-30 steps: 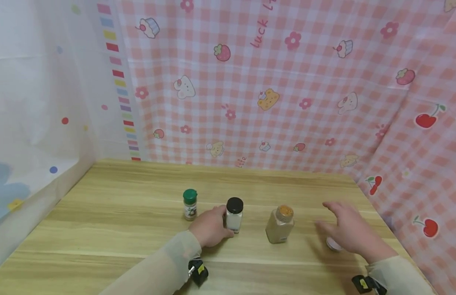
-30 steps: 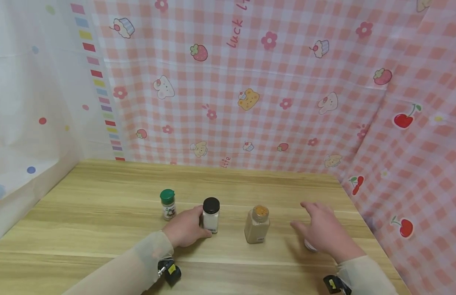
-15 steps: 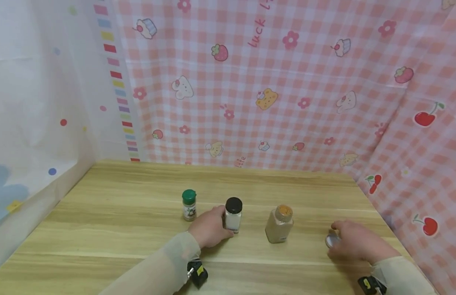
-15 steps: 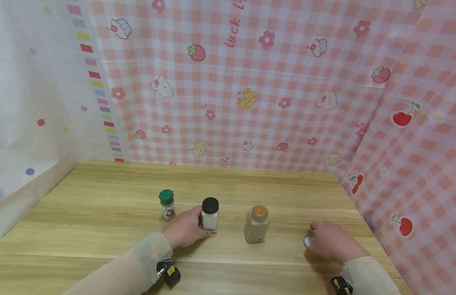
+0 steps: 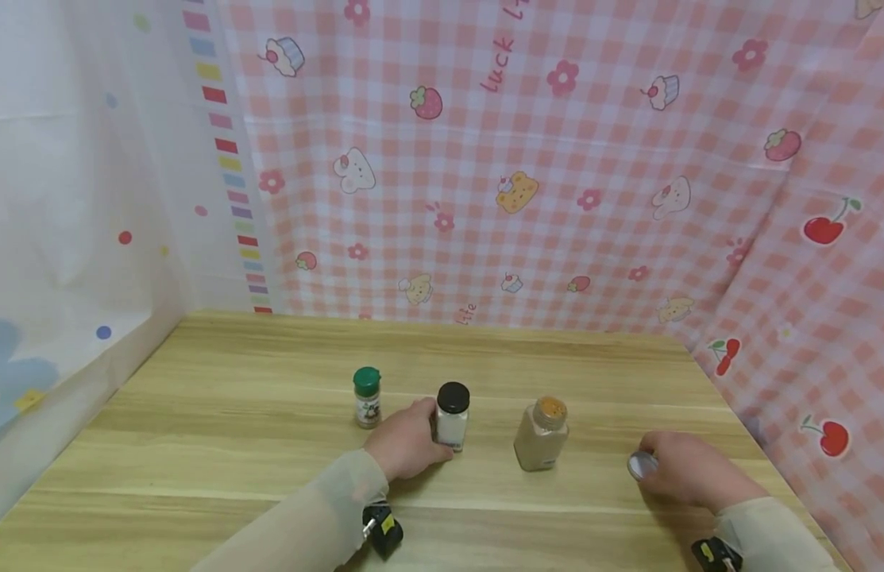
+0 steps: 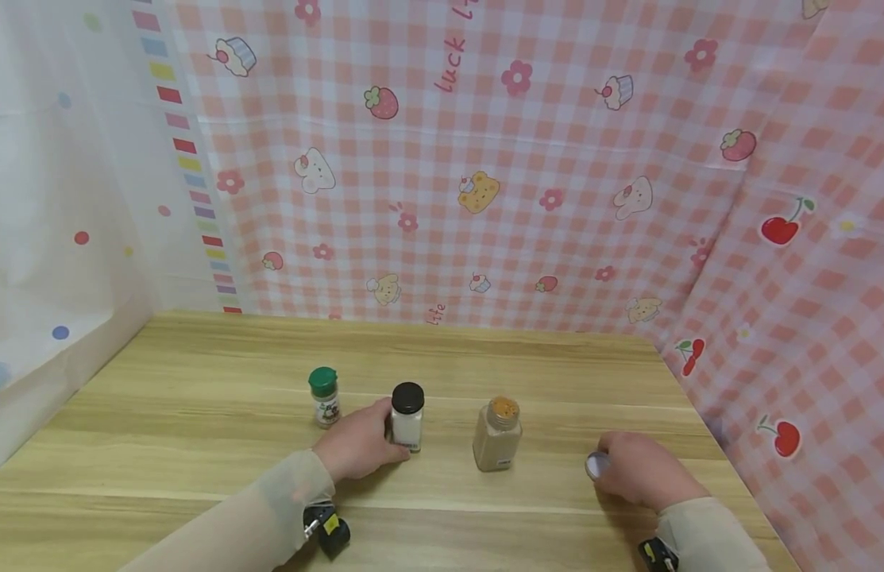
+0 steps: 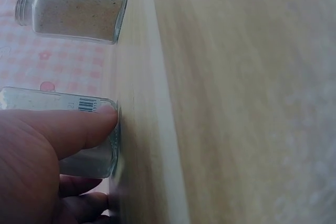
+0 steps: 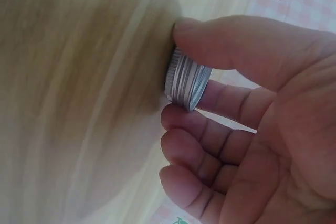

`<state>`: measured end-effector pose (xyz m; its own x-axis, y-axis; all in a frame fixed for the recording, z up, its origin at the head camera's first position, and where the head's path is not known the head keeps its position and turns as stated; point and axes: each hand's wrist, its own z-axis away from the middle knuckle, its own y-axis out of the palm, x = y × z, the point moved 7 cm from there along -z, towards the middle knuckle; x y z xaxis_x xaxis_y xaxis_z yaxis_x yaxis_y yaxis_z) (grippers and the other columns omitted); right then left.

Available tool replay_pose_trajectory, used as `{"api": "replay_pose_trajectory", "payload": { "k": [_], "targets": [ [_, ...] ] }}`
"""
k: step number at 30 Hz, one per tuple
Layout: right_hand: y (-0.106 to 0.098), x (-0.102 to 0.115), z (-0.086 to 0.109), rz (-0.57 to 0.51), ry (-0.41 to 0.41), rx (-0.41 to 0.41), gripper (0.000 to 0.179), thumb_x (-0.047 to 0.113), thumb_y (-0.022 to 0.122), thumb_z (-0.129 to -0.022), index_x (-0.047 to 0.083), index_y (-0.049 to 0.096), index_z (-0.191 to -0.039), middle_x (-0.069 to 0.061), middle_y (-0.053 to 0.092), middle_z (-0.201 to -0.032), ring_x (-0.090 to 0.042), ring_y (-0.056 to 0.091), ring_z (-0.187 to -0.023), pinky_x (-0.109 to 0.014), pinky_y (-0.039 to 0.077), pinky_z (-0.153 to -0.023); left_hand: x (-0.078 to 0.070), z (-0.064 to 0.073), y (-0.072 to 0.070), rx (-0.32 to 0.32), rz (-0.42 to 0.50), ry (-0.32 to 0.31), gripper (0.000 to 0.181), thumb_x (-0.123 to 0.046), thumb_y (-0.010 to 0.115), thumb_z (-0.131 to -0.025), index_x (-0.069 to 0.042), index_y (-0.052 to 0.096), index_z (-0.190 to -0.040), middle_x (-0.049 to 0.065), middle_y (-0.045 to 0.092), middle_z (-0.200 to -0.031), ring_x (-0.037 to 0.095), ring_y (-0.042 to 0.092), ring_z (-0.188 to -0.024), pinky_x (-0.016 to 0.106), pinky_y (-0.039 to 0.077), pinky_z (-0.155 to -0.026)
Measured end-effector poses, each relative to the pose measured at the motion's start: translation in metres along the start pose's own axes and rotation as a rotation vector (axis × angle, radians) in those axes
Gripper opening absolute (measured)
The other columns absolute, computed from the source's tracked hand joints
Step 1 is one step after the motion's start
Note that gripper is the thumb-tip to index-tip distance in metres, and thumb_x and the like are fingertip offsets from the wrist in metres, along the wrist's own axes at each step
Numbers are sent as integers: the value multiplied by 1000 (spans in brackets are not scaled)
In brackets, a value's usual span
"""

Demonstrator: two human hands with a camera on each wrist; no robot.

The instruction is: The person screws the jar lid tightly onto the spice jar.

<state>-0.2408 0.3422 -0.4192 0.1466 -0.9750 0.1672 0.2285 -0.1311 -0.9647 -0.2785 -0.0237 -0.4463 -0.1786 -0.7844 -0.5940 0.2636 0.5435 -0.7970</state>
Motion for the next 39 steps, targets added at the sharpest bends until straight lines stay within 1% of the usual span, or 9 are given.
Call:
{"api": "replay_pose_trajectory", "payload": {
  "k": [5, 10, 15, 23, 26, 31, 34, 36, 39],
  "targets": [
    [1, 0, -1, -22, 21, 30, 24, 26, 78, -92, 7, 71, -105, -3, 73, -97, -20, 61, -85, -51, 57, -81, -1, 2, -1, 9, 61, 7, 71, -39, 89, -83, -8, 56, -138, 14, 71, -128, 33, 70, -114, 56, 56, -102],
    [0, 1, -2, -18, 26, 30, 19, 27, 74, -94, 9, 70, -99, -2, 71, -93, -20, 60, -82, -50, 56, -79, -7, 5, -8, -7, 127, 23, 79, -48, 85, -86, -9, 50, -145, 13, 71, -126, 31, 70, -111, 55, 57, -99],
    [-1, 1, -3, -10, 26, 20, 19, 27, 74, -93, 9, 70, -96, -2, 70, -91, -20, 58, -80, -48, 54, -76, -17, 7, -20, -62, 163, 41, 86, -53, 83, -87, -12, 46, -153, 13, 72, -130, 29, 70, -110, 53, 58, -97],
    [-4, 3, -1, -4, 3, -2, 18, 27, 72, -94, 9, 69, -94, -3, 70, -89, -20, 58, -80, -49, 55, -78, -43, 17, -41, -188, 169, 102, 89, -62, 78, -88, -16, 43, -157, 17, 65, -145, 35, 65, -129, 55, 55, -107],
    [-3, 4, -1, -3, 1, 5, 18, 26, 72, -93, 8, 70, -95, -4, 71, -90, -20, 59, -80, -50, 55, -79, -54, 23, -45, -201, 179, 119, 87, -61, 77, -90, -19, 43, -158, 14, 61, -151, 35, 62, -134, 55, 53, -109],
    [-3, 5, -2, 0, 6, 11, 17, 24, 74, -92, 8, 70, -94, -4, 70, -90, -21, 57, -78, -49, 55, -77, -76, 32, -44, -202, 160, 208, 84, -58, 75, -93, -17, 42, -159, 11, 50, -162, 34, 52, -145, 54, 46, -118],
    [-3, 6, -2, 6, 4, 10, 17, 22, 76, -90, 6, 70, -95, -6, 70, -91, -22, 58, -78, -50, 55, -76, -91, 37, -41, -218, 101, 286, 84, -57, 72, -95, -13, 41, -159, 14, 44, -165, 35, 45, -151, 55, 41, -122],
    [-3, 5, -2, 8, 11, 11, 17, 20, 77, -87, 6, 71, -96, -6, 71, -92, -22, 60, -80, -52, 56, -79, -100, 40, -38, -220, 68, 326, 85, -56, 72, -96, -12, 39, -161, 13, 40, -168, 34, 40, -155, 54, 37, -124],
    [-3, 5, -2, 13, 5, 6, 19, 18, 78, -85, 4, 71, -97, -7, 72, -92, -22, 61, -80, -53, 57, -80, -113, 44, -32, -212, 28, 382, 87, -55, 73, -96, -13, 37, -162, 10, 40, -168, 32, 36, -157, 53, 35, -126]
  ]
}}
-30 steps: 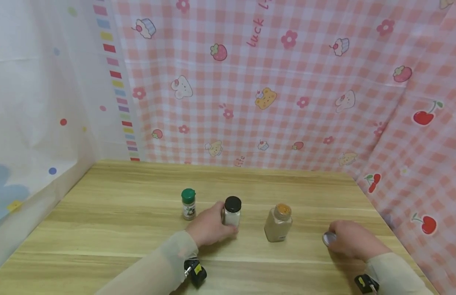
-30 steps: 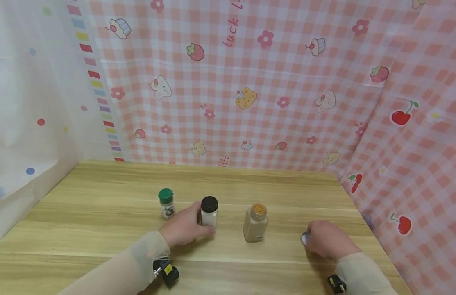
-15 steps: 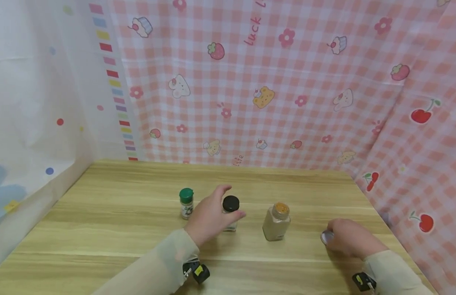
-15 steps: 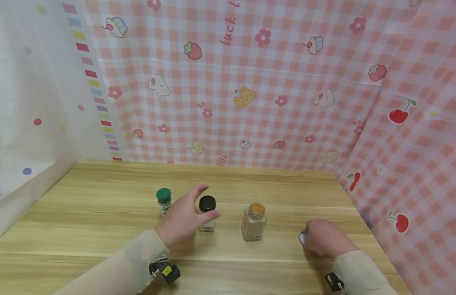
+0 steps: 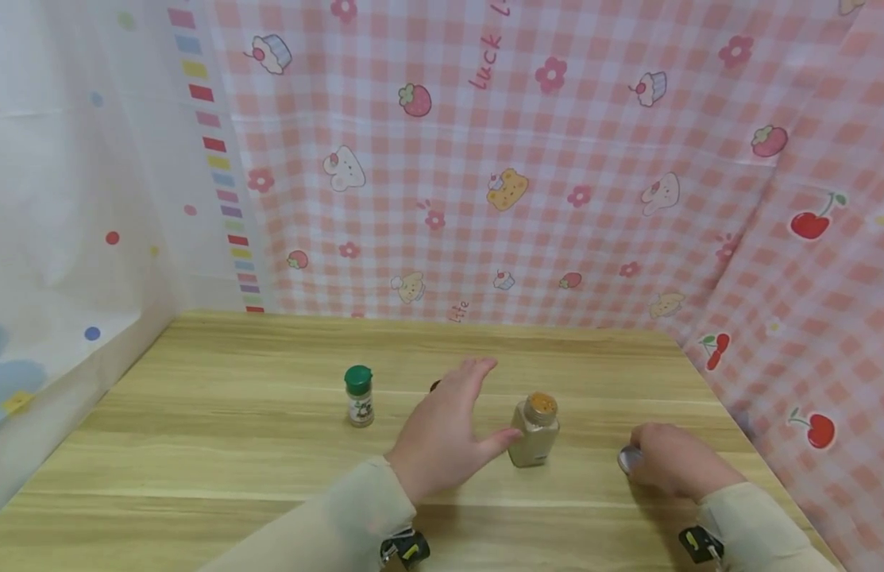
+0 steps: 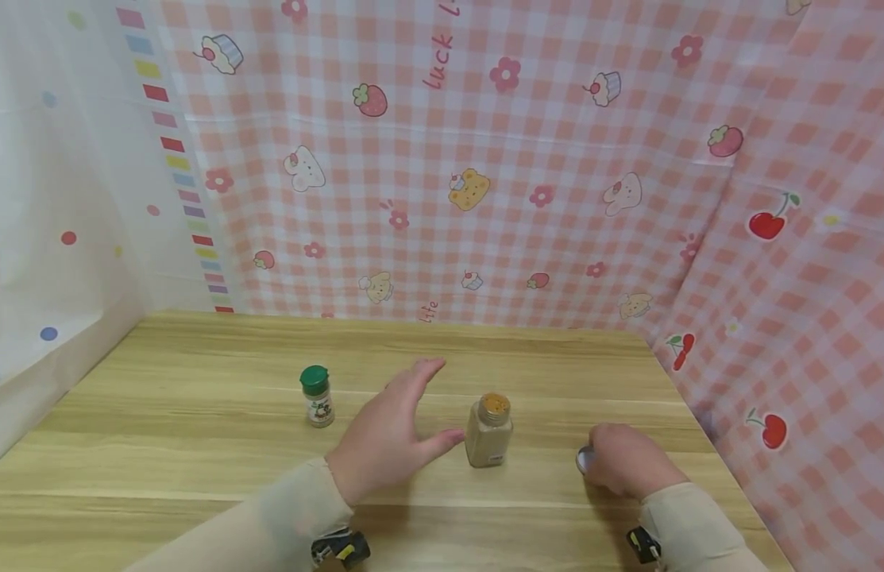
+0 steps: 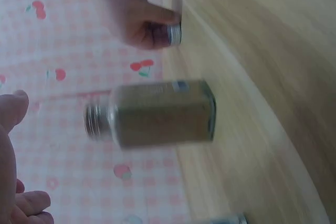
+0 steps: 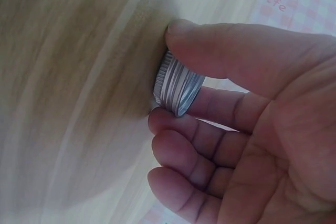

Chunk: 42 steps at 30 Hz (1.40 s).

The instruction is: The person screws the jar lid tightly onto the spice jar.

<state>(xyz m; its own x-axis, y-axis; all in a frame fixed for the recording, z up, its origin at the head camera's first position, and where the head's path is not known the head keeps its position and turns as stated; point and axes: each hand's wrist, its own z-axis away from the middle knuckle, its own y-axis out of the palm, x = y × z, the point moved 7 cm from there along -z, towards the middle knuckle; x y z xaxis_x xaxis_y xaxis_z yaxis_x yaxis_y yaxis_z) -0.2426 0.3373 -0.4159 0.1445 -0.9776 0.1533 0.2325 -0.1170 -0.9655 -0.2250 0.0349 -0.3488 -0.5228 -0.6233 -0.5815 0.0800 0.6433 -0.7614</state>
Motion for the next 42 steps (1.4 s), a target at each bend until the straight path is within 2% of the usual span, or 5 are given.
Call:
{"api": "replay_pose_trajectory", "payload": {
  "k": [9, 13, 29, 37, 42],
  "targets": [
    [1, 0, 1, -3, -1, 7, 15, 19, 76, -89, 5, 71, -94, -6, 70, -90, -22, 59, -78, -50, 55, -75, -30, 0, 21, 53, 5, 130, 95, -64, 67, -96, -20, 23, -168, -3, 30, -173, 26, 27, -161, 50, 38, -125],
    [2, 0, 0, -23, 19, 36, 13, 19, 71, -93, 6, 70, -93, -4, 68, -88, -22, 57, -77, -47, 54, -74, -33, -2, 31, 80, 33, 137, 100, -68, 63, -96, -21, 15, -170, -3, 22, -175, 27, 23, -162, 50, 35, -126],
    [1, 3, 0, 5, -9, 23, 12, 17, 73, -90, 8, 65, -86, -2, 60, -80, -21, 51, -72, -39, 45, -67, -14, -8, 59, 138, 100, -35, 104, -57, 71, -96, -20, 9, -170, 1, 15, -177, 28, 20, -163, 47, 29, -129],
    [2, 3, 1, 7, -17, 32, 12, 14, 74, -89, 8, 64, -86, -2, 59, -79, -21, 51, -72, -39, 45, -67, 1, -9, 70, 157, 123, -147, 104, -54, 75, -95, -18, 12, -170, 8, 29, -173, 30, 44, -152, 46, 40, -124],
    [2, 4, 1, 5, -16, 36, 14, 15, 72, -91, 10, 62, -83, -1, 56, -76, -21, 49, -69, -37, 41, -65, 7, -9, 76, 172, 124, -197, 103, -54, 74, -95, -14, 15, -169, 11, 35, -170, 33, 49, -148, 47, 42, -122]
  ]
}}
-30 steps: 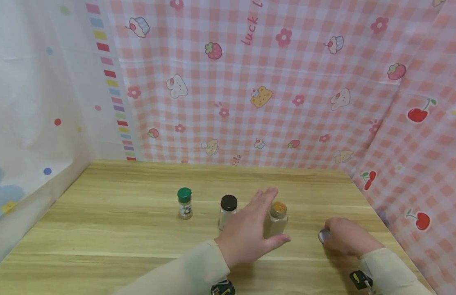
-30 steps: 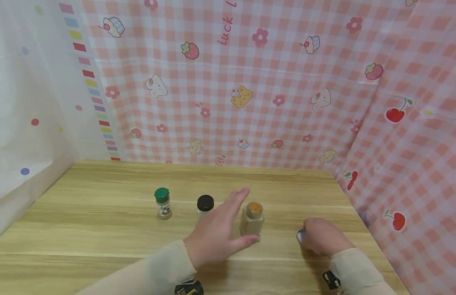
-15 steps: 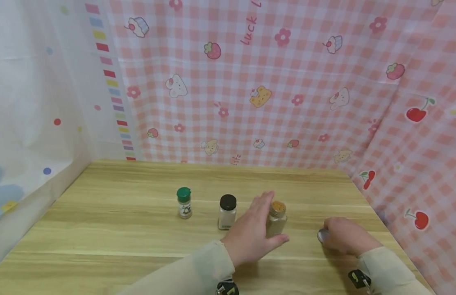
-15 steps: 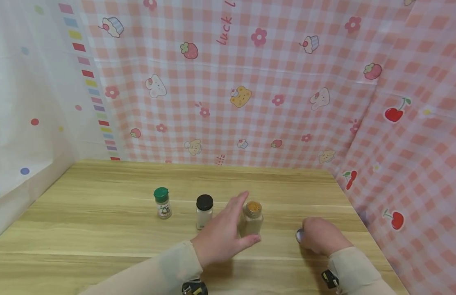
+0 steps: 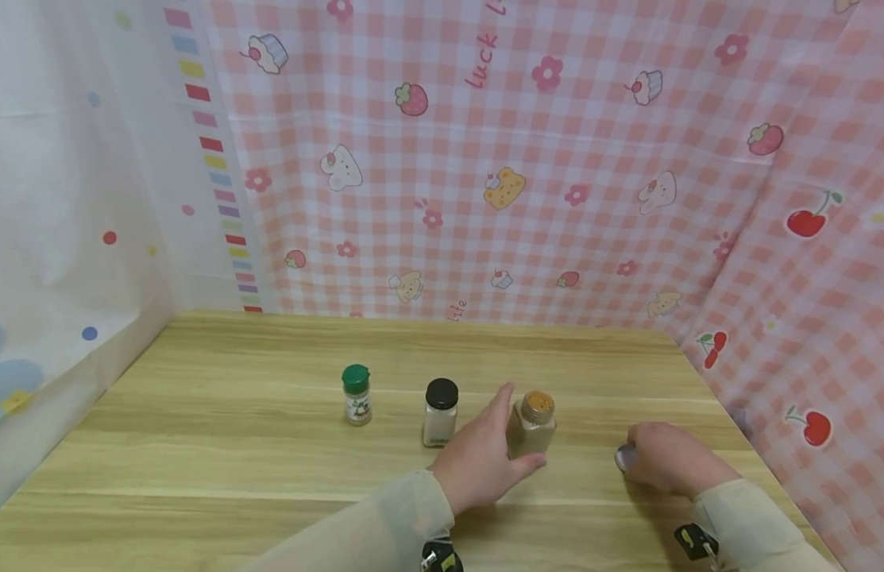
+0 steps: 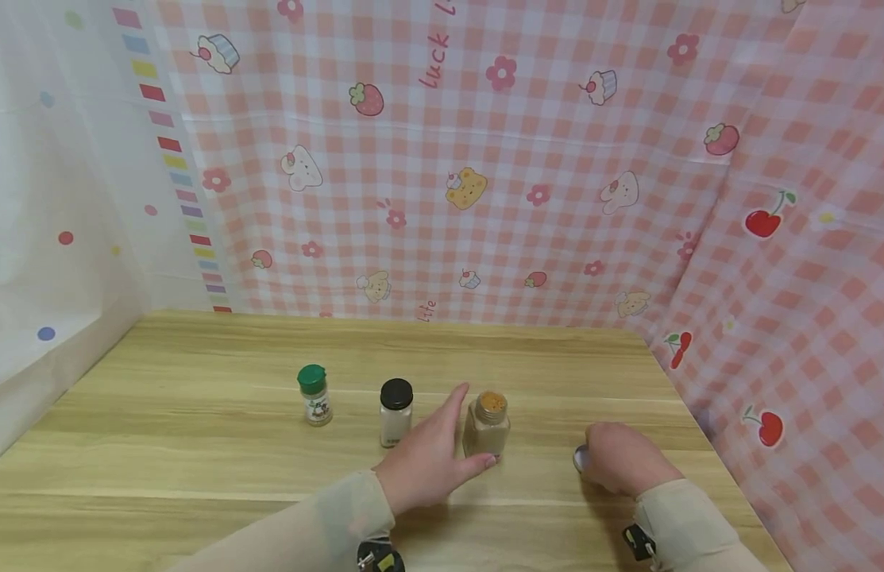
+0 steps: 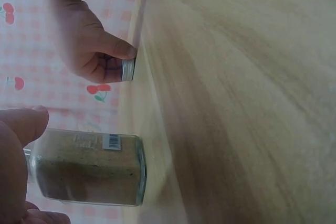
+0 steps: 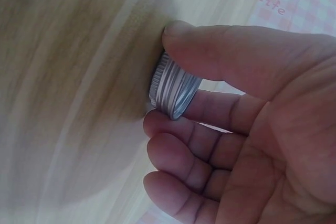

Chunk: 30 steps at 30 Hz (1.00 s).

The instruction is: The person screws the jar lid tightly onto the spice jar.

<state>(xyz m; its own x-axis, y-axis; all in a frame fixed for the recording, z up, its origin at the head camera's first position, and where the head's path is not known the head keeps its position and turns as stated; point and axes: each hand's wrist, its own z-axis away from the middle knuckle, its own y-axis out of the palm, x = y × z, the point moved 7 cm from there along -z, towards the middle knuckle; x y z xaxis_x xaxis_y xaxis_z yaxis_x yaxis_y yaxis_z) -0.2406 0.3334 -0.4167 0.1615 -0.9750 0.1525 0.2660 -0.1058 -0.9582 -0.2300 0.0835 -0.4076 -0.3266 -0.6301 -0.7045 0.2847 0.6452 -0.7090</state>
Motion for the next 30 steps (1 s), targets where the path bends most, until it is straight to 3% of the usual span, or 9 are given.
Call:
{"api": "replay_pose_trajectory", "payload": {
  "k": [15, 23, 30],
  "targets": [
    [-1, 0, -1, -2, -9, -26, 16, 14, 70, -88, 11, 58, -78, -1, 54, -73, -20, 48, -68, -36, 40, -64, 15, -8, 9, 10, 18, -52, 100, -51, 76, -95, -9, 22, -167, 17, 48, -162, 36, 56, -141, 49, 47, -118],
    [-1, 0, -1, -3, -9, -37, 15, 12, 73, -84, 11, 58, -78, -1, 56, -73, -20, 48, -68, -36, 42, -63, 21, -13, 14, 28, 45, -94, 95, -55, 76, -93, -11, 30, -164, 15, 52, -159, 35, 58, -139, 51, 49, -116],
    [0, 0, -2, 3, -4, -17, 14, 12, 75, -85, 10, 61, -81, -1, 57, -76, -20, 49, -70, -38, 43, -64, 20, -17, 17, 29, 21, -83, 89, -52, 78, -92, -12, 37, -160, 11, 60, -152, 30, 63, -133, 48, 51, -113]
  ]
}}
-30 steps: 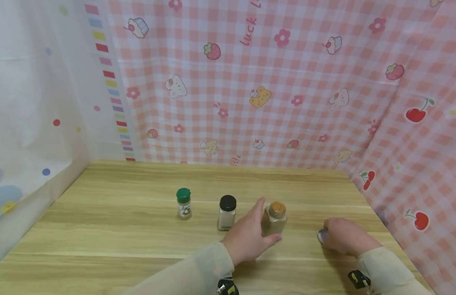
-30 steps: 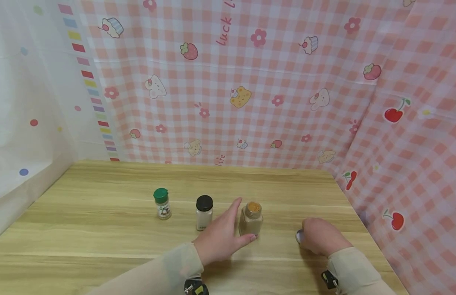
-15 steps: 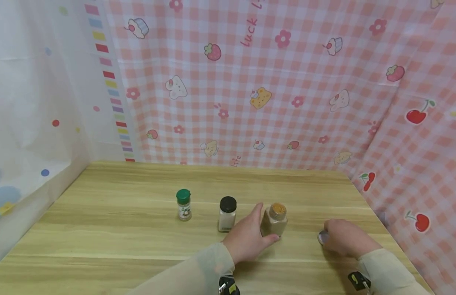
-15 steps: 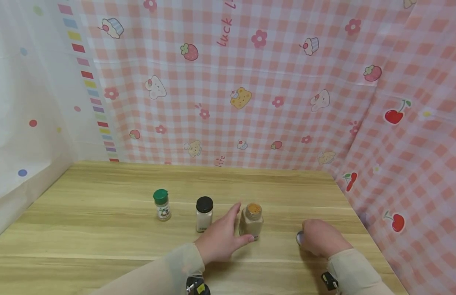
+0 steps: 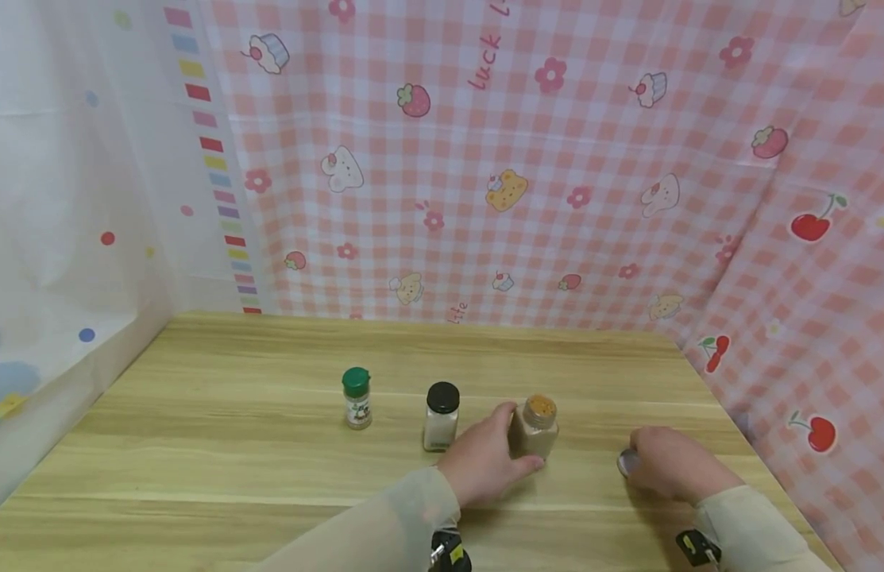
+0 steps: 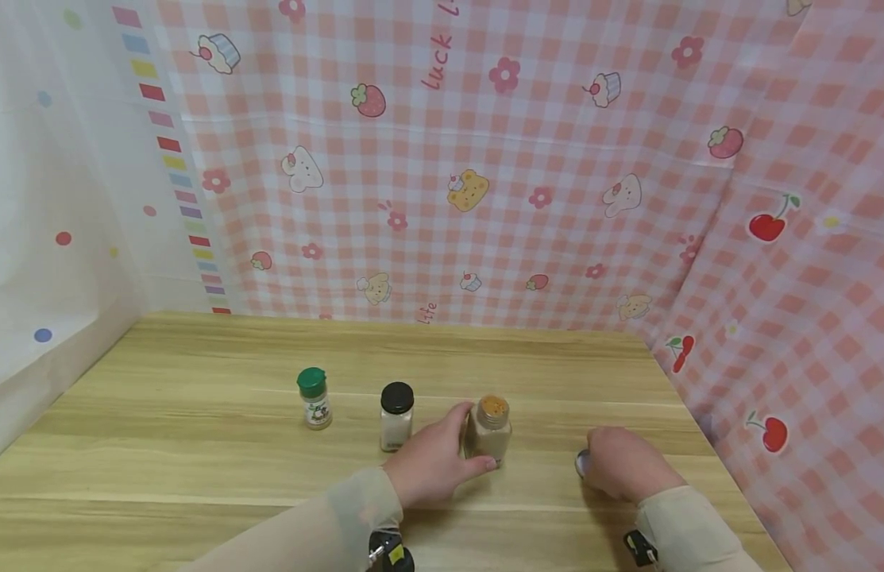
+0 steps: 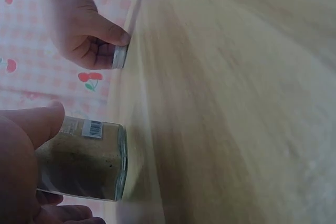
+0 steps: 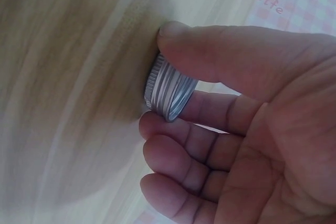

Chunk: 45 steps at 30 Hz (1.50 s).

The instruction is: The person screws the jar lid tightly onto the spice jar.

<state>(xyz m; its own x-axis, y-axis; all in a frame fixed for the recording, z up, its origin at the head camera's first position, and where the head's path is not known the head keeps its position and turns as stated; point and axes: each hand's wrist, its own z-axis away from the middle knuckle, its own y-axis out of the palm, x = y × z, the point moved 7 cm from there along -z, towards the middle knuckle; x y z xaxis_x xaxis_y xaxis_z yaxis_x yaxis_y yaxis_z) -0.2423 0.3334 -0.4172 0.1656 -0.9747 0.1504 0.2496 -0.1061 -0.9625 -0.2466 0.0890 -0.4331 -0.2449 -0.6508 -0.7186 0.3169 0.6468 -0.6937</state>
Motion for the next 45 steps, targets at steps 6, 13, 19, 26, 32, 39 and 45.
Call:
{"api": "replay_pose_trajectory", "payload": {
  "k": [6, 13, 19, 26, 32, 39, 45],
  "targets": [
    [-1, 1, 0, -2, 3, 3, 15, 13, 73, -87, 10, 60, -80, -1, 57, -75, -20, 49, -69, -37, 42, -64, -2, 0, 1, 3, -27, -1, 86, -52, 78, -92, -10, 40, -157, 12, 66, -143, 29, 67, -126, 47, 54, -109],
    [1, 0, 0, -3, 4, 11, 13, 11, 74, -85, 9, 61, -83, -1, 57, -77, -21, 49, -70, -38, 42, -64, 3, -4, 3, 8, -36, -26, 76, -55, 76, -93, -11, 48, -148, 9, 68, -138, 26, 68, -123, 45, 56, -105],
    [2, -1, -1, 4, 19, 6, 15, 12, 75, -86, 10, 60, -81, -1, 57, -76, -21, 49, -69, -37, 42, -64, 2, -4, 2, 2, -40, -25, 67, -55, 74, -94, -12, 53, -141, 9, 69, -135, 25, 68, -121, 44, 57, -102],
    [2, -1, 1, -3, 31, 5, 16, 13, 75, -88, 10, 60, -82, -1, 57, -77, -20, 50, -70, -36, 43, -63, 2, -3, 2, -9, -38, -17, 63, -55, 73, -95, -14, 54, -139, 6, 68, -138, 25, 67, -124, 44, 56, -105],
    [2, -1, 3, -29, 40, 6, 18, 17, 72, -92, 10, 59, -82, -1, 57, -76, -19, 52, -68, -35, 44, -61, 2, -3, 2, -18, -46, -7, 61, -55, 73, -95, -15, 55, -138, 5, 68, -137, 24, 67, -123, 44, 56, -104],
    [0, -2, 4, -45, 46, 8, 18, 19, 73, -91, 11, 60, -83, -1, 58, -76, -19, 52, -68, -35, 45, -62, 1, -3, 2, -8, -64, -4, 63, -56, 72, -95, -15, 53, -139, 6, 68, -137, 24, 69, -121, 43, 57, -102],
    [-1, -3, 2, -35, 24, -13, 16, 24, 75, -91, 10, 65, -90, -1, 64, -83, -20, 54, -74, -40, 49, -67, 2, -3, 2, 3, -54, -12, 63, -57, 72, -95, -15, 53, -139, 7, 69, -137, 25, 69, -121, 44, 57, -102]
  ]
}}
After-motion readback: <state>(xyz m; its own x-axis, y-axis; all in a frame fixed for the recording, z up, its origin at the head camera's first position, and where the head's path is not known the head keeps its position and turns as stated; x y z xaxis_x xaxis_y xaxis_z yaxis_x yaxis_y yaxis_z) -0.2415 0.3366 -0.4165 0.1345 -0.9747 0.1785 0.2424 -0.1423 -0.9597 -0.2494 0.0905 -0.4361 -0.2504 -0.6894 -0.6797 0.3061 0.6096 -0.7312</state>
